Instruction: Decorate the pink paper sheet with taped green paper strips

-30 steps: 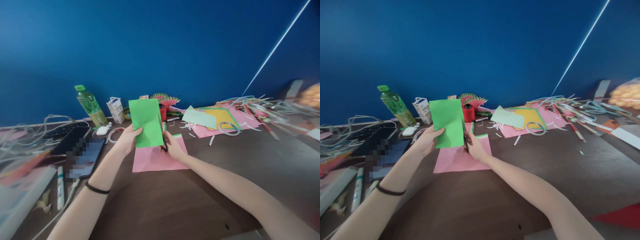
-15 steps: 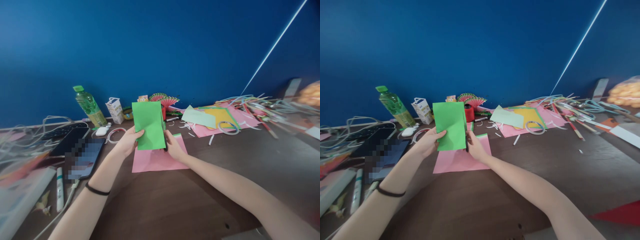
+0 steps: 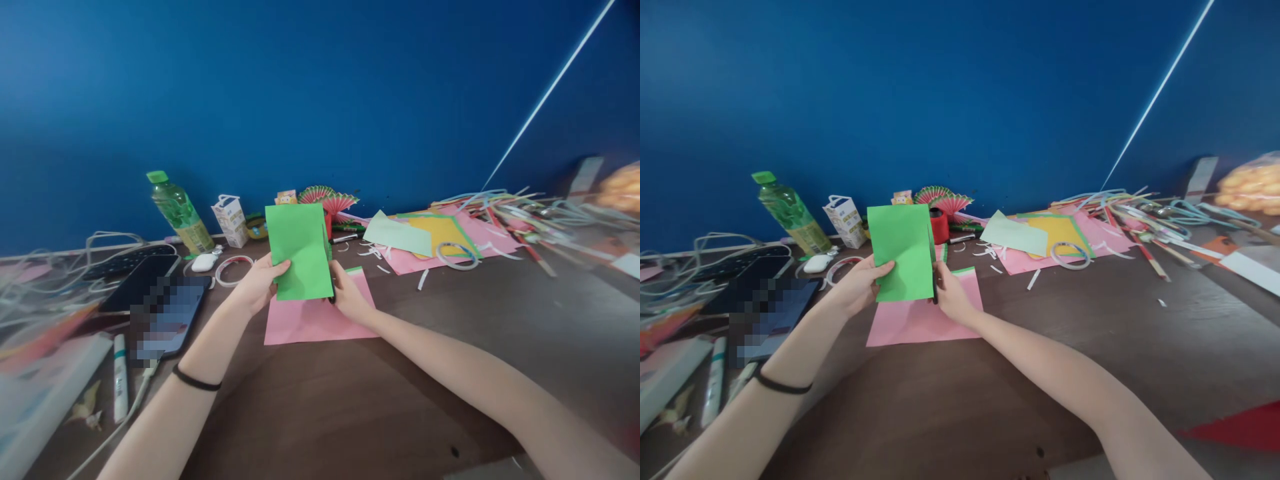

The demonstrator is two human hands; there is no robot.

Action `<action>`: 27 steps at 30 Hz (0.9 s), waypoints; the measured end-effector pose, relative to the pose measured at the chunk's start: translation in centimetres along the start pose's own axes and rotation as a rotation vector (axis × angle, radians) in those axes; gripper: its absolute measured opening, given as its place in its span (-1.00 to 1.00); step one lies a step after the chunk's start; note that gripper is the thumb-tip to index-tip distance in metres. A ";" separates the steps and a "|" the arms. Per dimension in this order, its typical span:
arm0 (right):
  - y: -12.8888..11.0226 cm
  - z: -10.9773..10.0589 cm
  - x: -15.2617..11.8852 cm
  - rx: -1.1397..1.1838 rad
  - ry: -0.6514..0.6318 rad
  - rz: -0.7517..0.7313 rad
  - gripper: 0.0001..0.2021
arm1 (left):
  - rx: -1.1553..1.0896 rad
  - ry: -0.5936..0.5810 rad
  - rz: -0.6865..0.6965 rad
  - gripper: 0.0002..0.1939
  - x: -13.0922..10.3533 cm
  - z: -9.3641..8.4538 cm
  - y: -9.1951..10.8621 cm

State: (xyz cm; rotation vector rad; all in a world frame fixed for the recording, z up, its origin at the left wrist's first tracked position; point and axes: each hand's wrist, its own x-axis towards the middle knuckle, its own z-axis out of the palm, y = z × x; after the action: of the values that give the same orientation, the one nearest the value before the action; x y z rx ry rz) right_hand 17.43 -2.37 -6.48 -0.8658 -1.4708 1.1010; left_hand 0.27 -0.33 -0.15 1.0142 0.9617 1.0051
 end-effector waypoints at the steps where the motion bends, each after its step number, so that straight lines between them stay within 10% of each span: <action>1: 0.0 0.0 0.0 -0.001 -0.002 0.003 -0.91 | -0.002 -0.001 -0.004 -0.73 0.0 0.0 0.0; 27: -0.4 0.1 -0.1 -0.062 0.116 -0.038 -0.92 | 0.089 -0.032 -0.123 -0.68 -0.9 0.9 1.0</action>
State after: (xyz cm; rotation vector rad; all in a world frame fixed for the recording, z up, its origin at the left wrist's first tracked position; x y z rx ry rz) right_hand 17.38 -2.56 -6.16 -0.9260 -1.4259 0.9656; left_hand 0.68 -1.16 1.15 1.0290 1.0374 0.8486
